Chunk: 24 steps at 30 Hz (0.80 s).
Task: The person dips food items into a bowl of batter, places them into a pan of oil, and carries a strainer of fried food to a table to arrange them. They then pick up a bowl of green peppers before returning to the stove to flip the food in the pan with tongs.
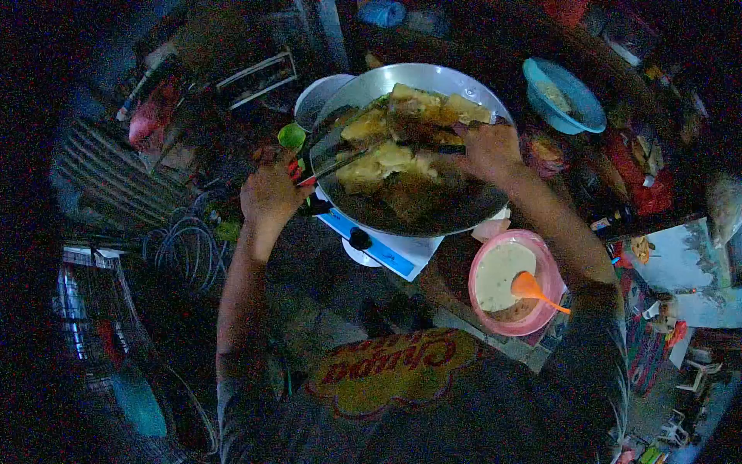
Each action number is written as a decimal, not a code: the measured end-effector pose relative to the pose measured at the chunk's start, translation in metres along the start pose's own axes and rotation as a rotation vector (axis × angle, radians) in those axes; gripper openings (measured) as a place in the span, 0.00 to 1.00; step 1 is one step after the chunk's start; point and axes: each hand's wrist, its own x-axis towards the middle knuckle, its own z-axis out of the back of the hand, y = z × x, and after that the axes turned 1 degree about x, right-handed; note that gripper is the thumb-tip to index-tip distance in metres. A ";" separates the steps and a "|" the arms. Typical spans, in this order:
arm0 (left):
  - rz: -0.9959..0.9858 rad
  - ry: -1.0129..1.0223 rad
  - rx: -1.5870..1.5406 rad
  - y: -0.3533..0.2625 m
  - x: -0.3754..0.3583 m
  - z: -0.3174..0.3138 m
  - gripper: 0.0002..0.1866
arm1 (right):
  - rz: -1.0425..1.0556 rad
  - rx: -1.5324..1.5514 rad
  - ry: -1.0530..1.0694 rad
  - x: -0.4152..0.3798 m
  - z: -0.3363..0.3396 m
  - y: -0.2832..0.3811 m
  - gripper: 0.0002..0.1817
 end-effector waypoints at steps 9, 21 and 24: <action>-0.040 -0.034 -0.017 0.009 0.000 -0.006 0.28 | -0.025 -0.010 -0.056 0.006 -0.025 0.018 0.26; -0.051 -0.096 -0.038 0.008 0.024 -0.009 0.32 | -0.127 0.235 -0.163 0.017 0.023 -0.048 0.25; -0.075 -0.062 0.010 0.002 0.036 -0.017 0.30 | -0.192 0.216 -0.146 0.017 0.034 -0.055 0.28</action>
